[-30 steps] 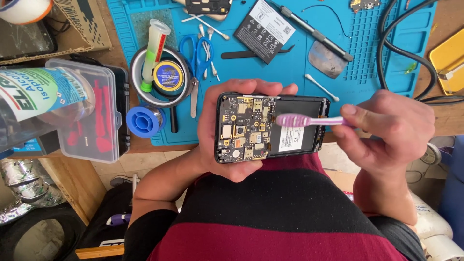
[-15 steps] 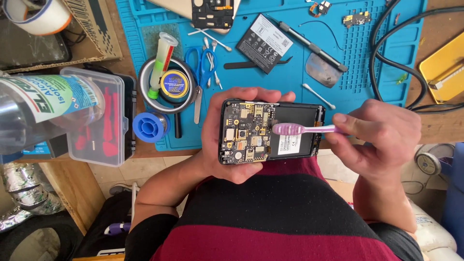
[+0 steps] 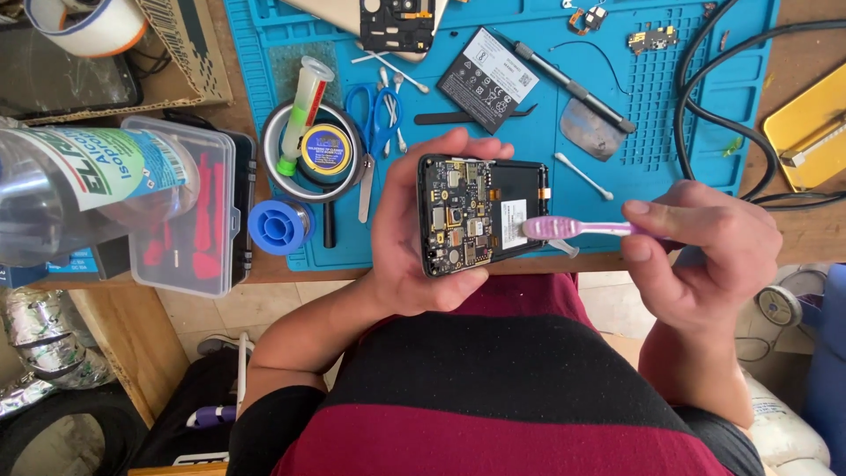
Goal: Cleaning a mobile phone motherboard with a toothbrush and cotton swabs before reassembling it into the phone frame.
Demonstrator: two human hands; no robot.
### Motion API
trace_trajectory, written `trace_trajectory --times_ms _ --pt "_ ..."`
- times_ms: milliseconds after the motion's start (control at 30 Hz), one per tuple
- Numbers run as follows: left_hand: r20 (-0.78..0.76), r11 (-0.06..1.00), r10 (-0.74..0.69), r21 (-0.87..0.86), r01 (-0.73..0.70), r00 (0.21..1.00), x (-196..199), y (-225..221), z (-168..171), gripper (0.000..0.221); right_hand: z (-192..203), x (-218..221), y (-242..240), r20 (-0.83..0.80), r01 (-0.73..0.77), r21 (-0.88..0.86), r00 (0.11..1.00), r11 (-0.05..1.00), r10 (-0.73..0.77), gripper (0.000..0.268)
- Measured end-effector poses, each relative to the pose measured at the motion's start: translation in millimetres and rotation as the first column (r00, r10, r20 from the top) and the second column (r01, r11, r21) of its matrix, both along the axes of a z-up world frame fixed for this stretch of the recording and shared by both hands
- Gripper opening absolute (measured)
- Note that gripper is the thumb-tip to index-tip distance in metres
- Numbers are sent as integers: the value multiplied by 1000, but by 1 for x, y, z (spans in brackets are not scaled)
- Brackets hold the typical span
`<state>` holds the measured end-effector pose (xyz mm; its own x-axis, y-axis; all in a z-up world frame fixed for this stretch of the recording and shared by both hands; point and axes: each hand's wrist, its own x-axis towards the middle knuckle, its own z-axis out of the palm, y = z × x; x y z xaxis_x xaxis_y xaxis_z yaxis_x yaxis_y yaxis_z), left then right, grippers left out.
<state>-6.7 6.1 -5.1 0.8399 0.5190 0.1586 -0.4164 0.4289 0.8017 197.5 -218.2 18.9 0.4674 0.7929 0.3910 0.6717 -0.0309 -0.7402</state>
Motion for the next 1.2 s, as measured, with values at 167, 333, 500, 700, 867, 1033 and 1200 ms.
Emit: trace_trajectory --times_ms 167,333,500,700,867,1033,1200 --pt "-27 1000 -1 7 1 1000 -2 1 -2 95 9 -3 12 -1 -61 -16 998 998 61 25" --pt "-21 1000 -13 18 14 1000 -2 2 -1 94 10 -5 16 6 -74 -43 997 996 74 21" --pt "28 999 -23 -49 25 999 -1 -2 1 90 5 -3 14 -1 -87 -24 996 996 87 20" --pt "57 993 3 -120 4 998 3 -6 7 84 0 -2 14 43 -75 16 996 997 74 24" --pt "73 991 4 -131 5 997 4 -8 6 83 2 -1 15 56 -120 24 991 992 119 22" --pt "84 990 -2 -141 14 996 3 -5 5 81 -1 -1 16 79 -110 52 991 993 106 22" --pt "82 991 -2 -135 13 997 2 -5 5 80 -2 -3 17 49 -101 36 994 994 99 23"
